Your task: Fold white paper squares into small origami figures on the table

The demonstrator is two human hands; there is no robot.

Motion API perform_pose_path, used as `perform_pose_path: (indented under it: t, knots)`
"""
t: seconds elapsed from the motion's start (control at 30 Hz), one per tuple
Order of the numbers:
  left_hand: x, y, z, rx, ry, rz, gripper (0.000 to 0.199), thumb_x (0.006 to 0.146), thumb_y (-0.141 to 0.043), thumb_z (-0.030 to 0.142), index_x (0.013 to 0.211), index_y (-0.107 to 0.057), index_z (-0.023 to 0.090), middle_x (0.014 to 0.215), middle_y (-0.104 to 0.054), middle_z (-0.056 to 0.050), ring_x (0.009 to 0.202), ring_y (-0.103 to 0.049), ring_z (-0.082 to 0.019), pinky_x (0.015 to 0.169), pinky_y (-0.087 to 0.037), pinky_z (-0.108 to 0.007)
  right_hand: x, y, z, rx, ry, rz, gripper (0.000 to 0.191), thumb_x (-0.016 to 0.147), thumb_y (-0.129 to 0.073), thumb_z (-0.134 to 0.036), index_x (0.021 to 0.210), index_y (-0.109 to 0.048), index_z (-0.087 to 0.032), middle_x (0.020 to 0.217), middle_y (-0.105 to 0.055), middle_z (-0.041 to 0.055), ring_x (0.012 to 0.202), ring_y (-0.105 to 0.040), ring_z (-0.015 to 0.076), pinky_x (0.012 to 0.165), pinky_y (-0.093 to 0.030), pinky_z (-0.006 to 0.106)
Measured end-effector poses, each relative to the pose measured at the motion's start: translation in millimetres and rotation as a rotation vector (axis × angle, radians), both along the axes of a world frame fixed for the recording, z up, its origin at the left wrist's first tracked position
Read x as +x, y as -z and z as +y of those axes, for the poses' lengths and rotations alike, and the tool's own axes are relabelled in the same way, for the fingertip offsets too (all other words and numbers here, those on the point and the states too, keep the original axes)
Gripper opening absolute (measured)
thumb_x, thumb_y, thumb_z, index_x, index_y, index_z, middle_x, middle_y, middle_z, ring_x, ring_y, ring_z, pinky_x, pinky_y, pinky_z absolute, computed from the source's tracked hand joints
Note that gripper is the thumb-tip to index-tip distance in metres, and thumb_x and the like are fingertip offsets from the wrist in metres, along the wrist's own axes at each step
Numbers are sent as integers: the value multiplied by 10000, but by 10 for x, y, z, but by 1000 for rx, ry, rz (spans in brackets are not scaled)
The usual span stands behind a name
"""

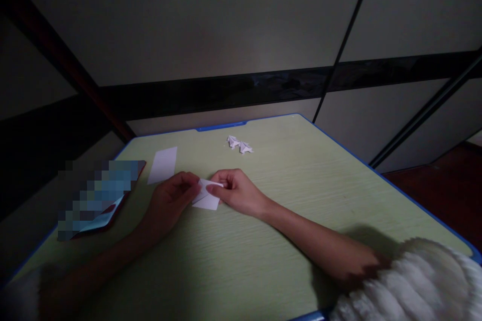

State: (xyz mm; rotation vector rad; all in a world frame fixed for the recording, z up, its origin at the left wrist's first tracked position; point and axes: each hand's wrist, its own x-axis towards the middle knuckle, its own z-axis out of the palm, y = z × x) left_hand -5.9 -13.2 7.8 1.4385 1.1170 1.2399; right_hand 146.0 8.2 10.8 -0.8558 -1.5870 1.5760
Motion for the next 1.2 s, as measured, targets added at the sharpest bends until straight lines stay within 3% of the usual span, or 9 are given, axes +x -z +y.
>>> perform_pose_path:
  t: [0.53,1.2]
  knots:
    - [79,1,-41,22,-98,56,99,696,-515,197,623,-462,155,558,-451,57,516,-401,-70,473,-316,-177,-17,-14,-26,5,-18,-8,235,650,-603,-315,612,-491,-113,485,-436,-56,433,-353,39,418,-240,184]
    - [118,37,-61,122,-139,102,102,727,-508,183,648,-443,172,610,-466,41,571,-440,-90,528,-348,-202,-29,-13,-38,9,-18,-53,264,651,-602,-348,578,-481,-125,478,-406,-59,438,-342,45,431,-243,192]
